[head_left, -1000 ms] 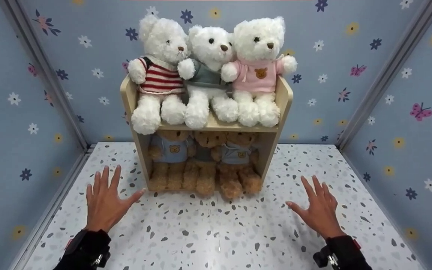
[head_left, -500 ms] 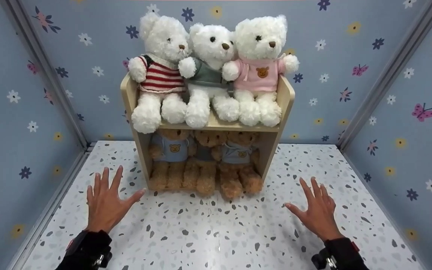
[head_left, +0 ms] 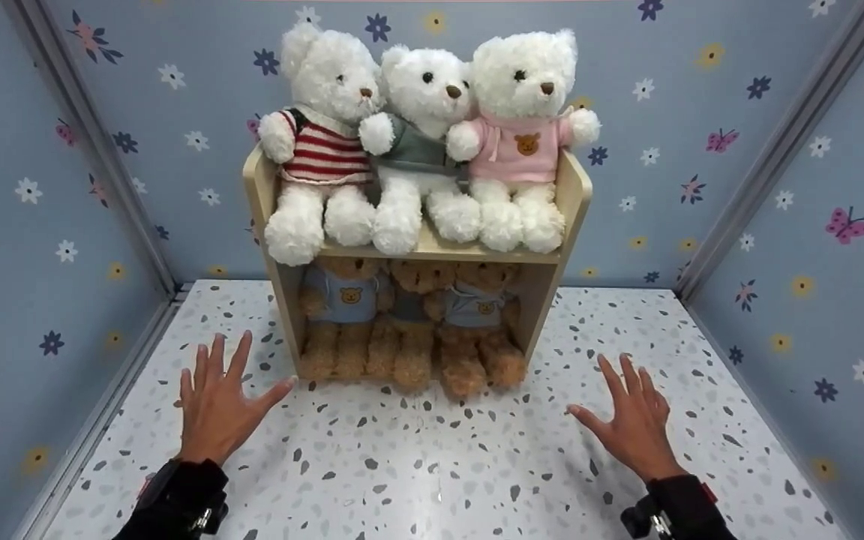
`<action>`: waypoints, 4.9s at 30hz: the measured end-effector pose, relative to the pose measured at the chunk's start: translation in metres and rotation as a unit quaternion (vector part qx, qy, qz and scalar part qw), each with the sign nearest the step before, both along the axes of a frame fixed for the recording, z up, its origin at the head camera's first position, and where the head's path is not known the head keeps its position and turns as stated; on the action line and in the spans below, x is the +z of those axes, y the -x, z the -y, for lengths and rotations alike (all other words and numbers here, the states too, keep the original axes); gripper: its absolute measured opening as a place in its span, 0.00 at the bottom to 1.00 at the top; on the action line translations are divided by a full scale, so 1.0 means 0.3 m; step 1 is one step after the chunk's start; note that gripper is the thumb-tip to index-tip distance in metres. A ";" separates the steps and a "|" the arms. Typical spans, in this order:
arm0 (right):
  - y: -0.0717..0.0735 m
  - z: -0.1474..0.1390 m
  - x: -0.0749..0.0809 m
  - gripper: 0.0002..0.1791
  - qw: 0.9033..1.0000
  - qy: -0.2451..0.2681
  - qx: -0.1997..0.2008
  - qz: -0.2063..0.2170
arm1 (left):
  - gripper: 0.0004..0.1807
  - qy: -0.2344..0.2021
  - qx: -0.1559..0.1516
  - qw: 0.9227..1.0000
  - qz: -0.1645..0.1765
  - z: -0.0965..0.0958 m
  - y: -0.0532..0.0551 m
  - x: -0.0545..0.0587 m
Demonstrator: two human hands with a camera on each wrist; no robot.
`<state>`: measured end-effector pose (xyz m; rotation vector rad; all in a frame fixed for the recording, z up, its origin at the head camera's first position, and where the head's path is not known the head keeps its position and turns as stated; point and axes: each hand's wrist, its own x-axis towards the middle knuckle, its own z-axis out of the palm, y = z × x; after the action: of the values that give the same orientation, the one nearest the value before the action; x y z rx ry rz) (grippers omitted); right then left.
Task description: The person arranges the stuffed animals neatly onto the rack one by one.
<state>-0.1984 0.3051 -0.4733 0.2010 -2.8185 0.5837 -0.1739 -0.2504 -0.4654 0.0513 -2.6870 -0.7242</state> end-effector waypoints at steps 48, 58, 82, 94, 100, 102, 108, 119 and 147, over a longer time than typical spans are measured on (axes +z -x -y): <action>0.020 0.198 -0.010 0.48 0.996 0.023 0.072 -0.051 | 0.52 -0.021 -0.030 0.998 0.044 -0.113 0.022 -0.009; 0.012 0.204 -0.013 0.48 0.995 0.022 0.078 -0.056 | 0.52 -0.013 -0.027 0.999 0.039 -0.118 0.017 -0.015; 0.013 0.213 -0.011 0.48 0.995 0.020 0.083 -0.052 | 0.52 -0.017 -0.033 0.999 0.030 -0.131 0.021 0.003; 0.011 0.210 -0.016 0.47 0.994 0.018 0.084 -0.069 | 0.51 -0.031 -0.039 0.998 0.033 -0.150 0.025 -0.011; 0.014 0.198 -0.011 0.47 0.995 0.019 0.080 -0.056 | 0.53 -0.027 -0.038 0.998 0.037 -0.161 0.031 -0.008; 0.018 0.194 -0.007 0.47 0.995 0.018 0.079 -0.060 | 0.53 -0.026 -0.041 0.998 0.041 -0.168 0.037 -0.008; 0.025 0.200 0.000 0.47 0.993 0.022 0.086 -0.075 | 0.53 -0.023 -0.045 0.998 0.044 -0.182 0.047 -0.010; 0.026 0.247 -0.006 0.46 0.992 0.028 0.101 -0.068 | 0.51 -0.031 -0.051 0.998 0.023 -0.200 0.051 -0.013; 0.228 0.522 -0.018 0.41 0.988 -0.004 0.149 -0.026 | 0.50 -0.020 -0.081 0.996 0.014 -0.308 0.095 0.014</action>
<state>-0.2667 0.1485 -0.4786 0.6379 -2.7596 0.6176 -0.2025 -0.1582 -0.4611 -0.1487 -2.7265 -0.8308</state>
